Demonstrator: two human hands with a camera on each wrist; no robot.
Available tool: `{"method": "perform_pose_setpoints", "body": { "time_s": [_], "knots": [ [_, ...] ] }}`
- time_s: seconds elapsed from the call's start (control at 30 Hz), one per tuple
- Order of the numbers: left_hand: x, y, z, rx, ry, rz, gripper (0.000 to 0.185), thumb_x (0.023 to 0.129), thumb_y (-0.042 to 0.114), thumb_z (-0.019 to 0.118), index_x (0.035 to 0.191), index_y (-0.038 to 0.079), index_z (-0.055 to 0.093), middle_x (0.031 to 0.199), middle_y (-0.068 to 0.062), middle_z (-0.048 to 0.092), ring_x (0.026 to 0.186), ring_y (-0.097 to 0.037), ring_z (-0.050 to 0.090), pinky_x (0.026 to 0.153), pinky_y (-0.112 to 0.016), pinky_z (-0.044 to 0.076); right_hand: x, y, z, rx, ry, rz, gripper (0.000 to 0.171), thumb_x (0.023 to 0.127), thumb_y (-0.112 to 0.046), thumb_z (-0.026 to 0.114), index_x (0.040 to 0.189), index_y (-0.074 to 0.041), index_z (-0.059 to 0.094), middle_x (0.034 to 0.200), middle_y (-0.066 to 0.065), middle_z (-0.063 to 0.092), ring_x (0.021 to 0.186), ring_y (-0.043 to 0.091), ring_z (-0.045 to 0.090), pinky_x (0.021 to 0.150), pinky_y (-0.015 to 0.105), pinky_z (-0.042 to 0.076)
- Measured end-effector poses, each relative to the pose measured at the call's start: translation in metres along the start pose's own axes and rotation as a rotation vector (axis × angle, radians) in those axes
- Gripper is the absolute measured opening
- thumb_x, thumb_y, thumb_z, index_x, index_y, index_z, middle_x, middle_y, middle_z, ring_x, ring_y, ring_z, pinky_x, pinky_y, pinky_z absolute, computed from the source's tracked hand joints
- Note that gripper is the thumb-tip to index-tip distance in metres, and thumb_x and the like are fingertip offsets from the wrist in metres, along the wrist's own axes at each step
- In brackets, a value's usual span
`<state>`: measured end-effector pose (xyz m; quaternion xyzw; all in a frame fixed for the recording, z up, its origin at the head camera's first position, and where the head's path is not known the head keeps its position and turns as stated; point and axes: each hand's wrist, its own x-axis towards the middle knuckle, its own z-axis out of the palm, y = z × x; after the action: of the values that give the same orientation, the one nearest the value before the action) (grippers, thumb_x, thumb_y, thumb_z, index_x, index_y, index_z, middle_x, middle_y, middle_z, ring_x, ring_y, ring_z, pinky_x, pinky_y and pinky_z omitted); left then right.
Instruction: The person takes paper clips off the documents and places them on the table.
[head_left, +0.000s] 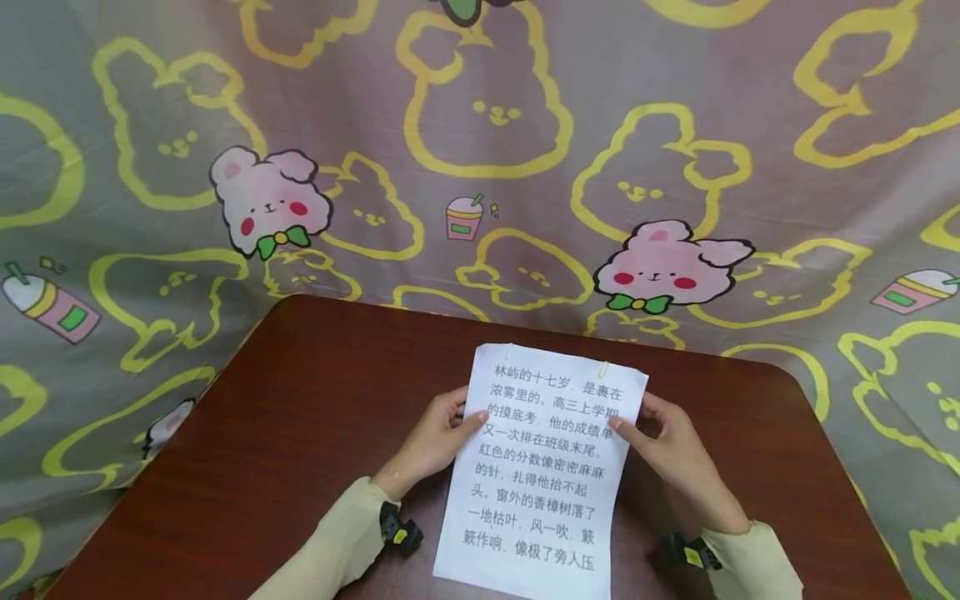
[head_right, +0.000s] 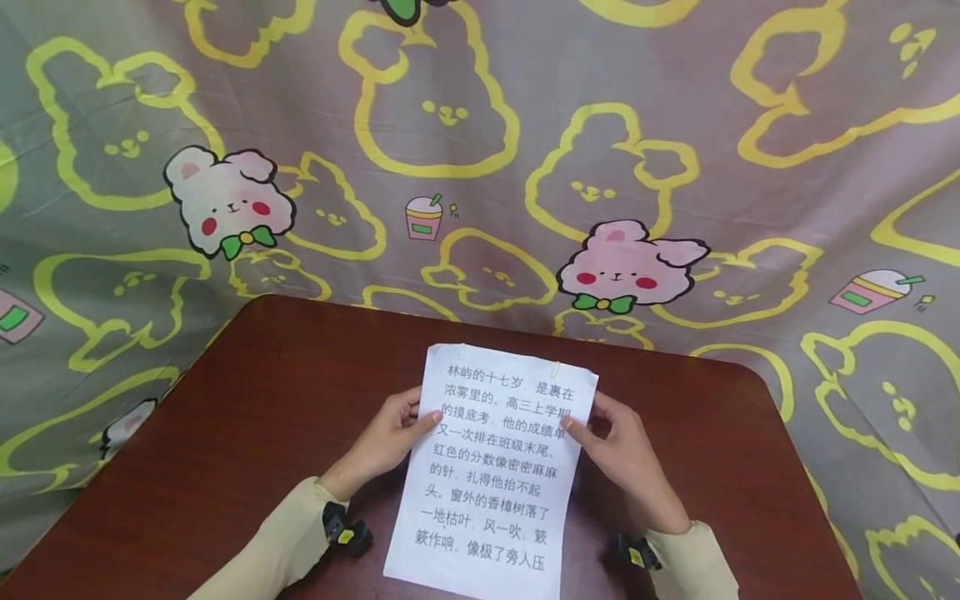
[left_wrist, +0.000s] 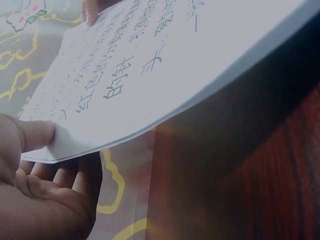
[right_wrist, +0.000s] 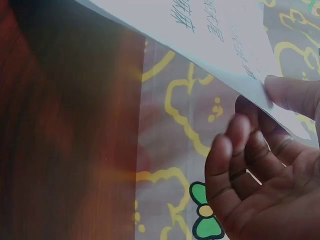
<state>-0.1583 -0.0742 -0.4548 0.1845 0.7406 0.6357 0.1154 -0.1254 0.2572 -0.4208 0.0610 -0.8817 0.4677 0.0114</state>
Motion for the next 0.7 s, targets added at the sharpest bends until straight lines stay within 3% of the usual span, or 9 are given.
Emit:
{"method": "perform_pose_setpoints", "body": {
  "time_s": [0.13, 0.37, 0.7],
  "knots": [
    [-0.001, 0.000, 0.001, 0.006, 0.001, -0.003, 0.033, 0.108, 0.007, 0.055, 0.141, 0.004, 0.059, 0.108, -0.021, 0.078, 0.075, -0.019, 0.077, 0.063, -0.031, 0.063, 0.002, -0.005, -0.003, 0.006, 0.030, -0.019, 0.044, 0.098, -0.020, 0.074, 0.138, -0.007, 0.060, 0.116, 0.017, 0.074, 0.084, 0.012, 0.069, 0.072, 0.024, 0.057],
    [-0.004, 0.002, 0.000, 0.010, -0.003, 0.003, 0.034, 0.108, 0.007, 0.054, 0.142, 0.004, 0.058, 0.108, -0.021, 0.078, 0.076, -0.020, 0.077, 0.063, -0.031, 0.063, 0.010, -0.019, -0.003, 0.045, 0.066, -0.074, 0.033, 0.099, -0.015, 0.072, 0.128, -0.005, 0.059, 0.115, 0.018, 0.071, 0.081, 0.012, 0.071, 0.067, 0.027, 0.059],
    [-0.003, 0.004, 0.000, 0.015, -0.001, 0.010, 0.033, 0.108, 0.008, 0.055, 0.141, 0.006, 0.059, 0.109, -0.020, 0.078, 0.076, -0.020, 0.077, 0.064, -0.032, 0.063, 0.022, -0.037, -0.003, 0.101, 0.098, -0.103, 0.033, 0.098, -0.011, 0.072, 0.129, -0.003, 0.063, 0.115, 0.020, 0.066, 0.079, 0.010, 0.071, 0.066, 0.027, 0.062]
  ]
}}
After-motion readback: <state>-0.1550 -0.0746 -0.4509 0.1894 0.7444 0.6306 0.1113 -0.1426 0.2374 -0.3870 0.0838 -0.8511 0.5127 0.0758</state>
